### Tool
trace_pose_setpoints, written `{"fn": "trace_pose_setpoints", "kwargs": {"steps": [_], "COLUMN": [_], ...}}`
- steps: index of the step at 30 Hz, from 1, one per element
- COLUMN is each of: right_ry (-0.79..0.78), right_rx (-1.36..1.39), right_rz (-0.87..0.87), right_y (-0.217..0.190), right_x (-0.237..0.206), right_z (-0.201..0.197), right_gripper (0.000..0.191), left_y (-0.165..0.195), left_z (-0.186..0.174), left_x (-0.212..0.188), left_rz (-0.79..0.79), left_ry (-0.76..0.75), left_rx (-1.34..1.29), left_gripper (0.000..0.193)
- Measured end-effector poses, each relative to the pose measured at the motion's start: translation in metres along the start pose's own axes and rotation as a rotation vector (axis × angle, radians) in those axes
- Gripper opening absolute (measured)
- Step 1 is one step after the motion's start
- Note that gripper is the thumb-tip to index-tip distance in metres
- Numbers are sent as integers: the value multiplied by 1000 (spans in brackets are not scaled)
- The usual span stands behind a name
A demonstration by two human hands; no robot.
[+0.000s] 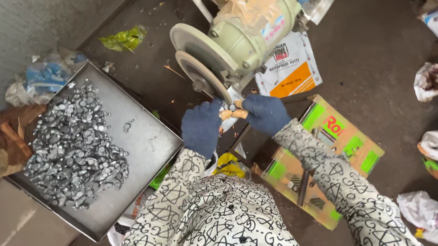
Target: The person picks small metal pieces one at a time from a container, holds each against a spinning bench grinder to grind its edge with sparks flying, and places the ground piece onto a large tray of finished pieces, repeating the cycle throughout the episode.
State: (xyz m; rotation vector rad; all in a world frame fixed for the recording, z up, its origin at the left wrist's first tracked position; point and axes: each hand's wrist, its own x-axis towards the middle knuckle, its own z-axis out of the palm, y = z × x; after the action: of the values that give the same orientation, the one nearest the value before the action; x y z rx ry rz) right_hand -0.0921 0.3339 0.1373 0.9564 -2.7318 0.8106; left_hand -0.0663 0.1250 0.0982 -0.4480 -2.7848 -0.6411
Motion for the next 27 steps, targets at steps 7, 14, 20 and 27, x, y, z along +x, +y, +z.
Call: {"fn": "trace_pose_setpoints", "kwargs": {"steps": [7, 14, 20, 27], "right_ry": [-240, 528, 158, -80], "right_rx": [-29, 1626, 1907, 847], "right_rz": [106, 902, 1338, 988], "right_y": [30, -51, -121, -150], "right_x": [12, -73, -106, -62], "right_z": [1, 76, 124, 133], "right_gripper": [33, 35, 30, 34], "left_y": [11, -7, -150, -156], "left_z": [-5, -38, -18, 6], "left_x": [-5, -37, -87, -112], "left_rz": [5, 158, -344, -343], "left_ry": [-2, -76, 333, -31], "left_rx": [-87, -485, 238, -339], "left_gripper": [22, 34, 49, 43]}}
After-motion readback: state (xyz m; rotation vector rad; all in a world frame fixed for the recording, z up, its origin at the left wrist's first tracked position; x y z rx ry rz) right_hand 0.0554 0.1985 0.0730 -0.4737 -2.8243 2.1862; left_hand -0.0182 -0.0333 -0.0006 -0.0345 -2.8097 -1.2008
